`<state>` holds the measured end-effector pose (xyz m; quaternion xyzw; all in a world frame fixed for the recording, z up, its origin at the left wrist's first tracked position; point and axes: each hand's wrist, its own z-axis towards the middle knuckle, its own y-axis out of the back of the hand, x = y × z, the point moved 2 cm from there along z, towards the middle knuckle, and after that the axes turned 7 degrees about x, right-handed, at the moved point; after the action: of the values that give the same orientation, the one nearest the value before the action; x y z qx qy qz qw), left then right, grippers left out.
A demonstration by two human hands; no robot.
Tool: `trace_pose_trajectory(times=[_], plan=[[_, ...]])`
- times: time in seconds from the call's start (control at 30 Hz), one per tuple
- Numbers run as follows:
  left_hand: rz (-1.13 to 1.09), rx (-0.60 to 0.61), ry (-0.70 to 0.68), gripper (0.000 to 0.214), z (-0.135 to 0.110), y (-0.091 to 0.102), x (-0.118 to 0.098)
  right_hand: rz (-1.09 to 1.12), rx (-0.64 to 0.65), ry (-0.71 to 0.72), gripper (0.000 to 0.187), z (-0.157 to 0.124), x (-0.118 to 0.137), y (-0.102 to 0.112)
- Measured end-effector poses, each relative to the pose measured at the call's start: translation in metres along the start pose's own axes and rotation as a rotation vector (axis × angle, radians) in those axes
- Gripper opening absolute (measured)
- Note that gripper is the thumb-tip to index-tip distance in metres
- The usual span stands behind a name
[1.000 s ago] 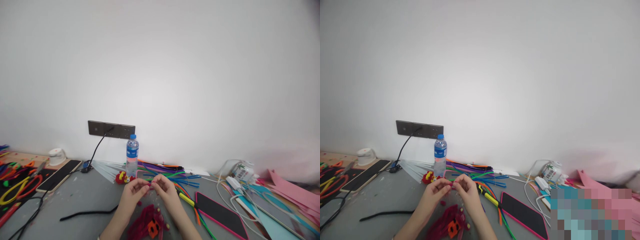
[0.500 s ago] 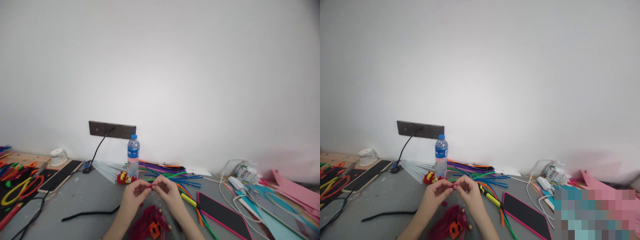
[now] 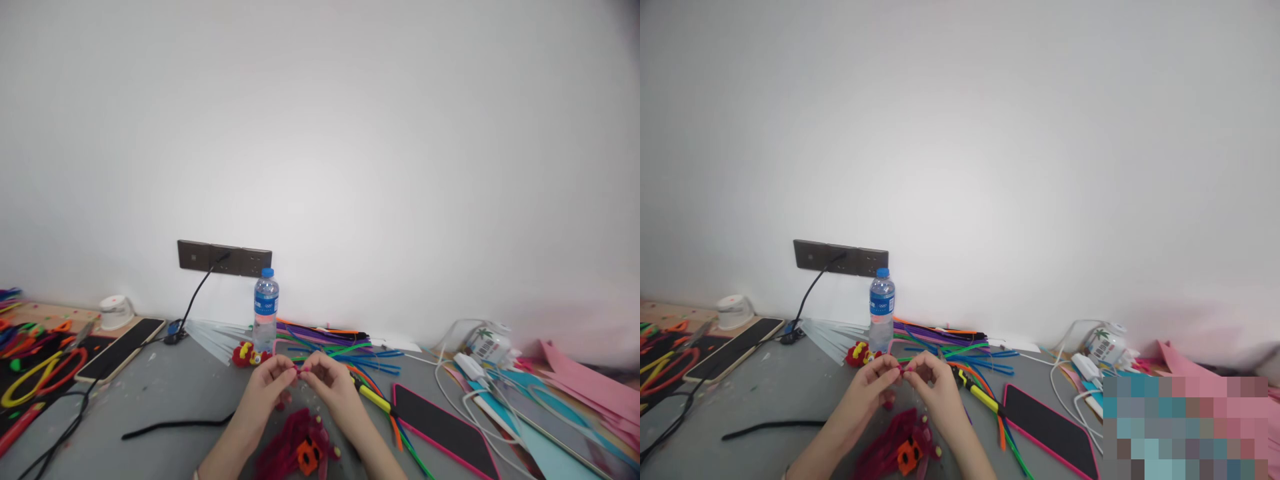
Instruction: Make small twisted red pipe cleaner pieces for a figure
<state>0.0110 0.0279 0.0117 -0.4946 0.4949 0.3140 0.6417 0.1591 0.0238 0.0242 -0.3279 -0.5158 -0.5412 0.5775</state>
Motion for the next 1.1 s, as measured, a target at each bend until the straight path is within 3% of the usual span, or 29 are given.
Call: trace_pose_trajectory(times=[0.13, 0.4, 0.8, 0.87, 1.0, 1.1], plan=[[-0.078, -0.023, 0.019, 0.035, 0.0, 0.0, 0.003, -0.04, -0.02, 0.031, 0.017, -0.003, 0.007, -0.001], [0.226, 0.019, -0.196, 0.025, 0.003, 0.005, 0.001, -0.062, -0.066, 0.099, 0.018, -0.004, 0.02, -0.001], [0.428, -0.03, -0.355, 0.02, 0.001, 0.002, -0.003, 0.114, -0.116, 0.023, 0.037, 0.002, -0.006, -0.005], [0.335, -0.014, -0.284, 0.024, 0.001, 0.0, -0.004, 0.13, -0.127, 0.011, 0.039, 0.002, -0.005, -0.004], [0.061, 0.024, 0.03, 0.04, -0.001, -0.004, -0.001, 0.165, -0.128, 0.006, 0.039, 0.001, 0.002, 0.003], [-0.068, 0.074, 0.173, 0.041, -0.004, -0.007, 0.001, 0.182, -0.086, 0.005, 0.037, 0.0, 0.006, 0.007]])
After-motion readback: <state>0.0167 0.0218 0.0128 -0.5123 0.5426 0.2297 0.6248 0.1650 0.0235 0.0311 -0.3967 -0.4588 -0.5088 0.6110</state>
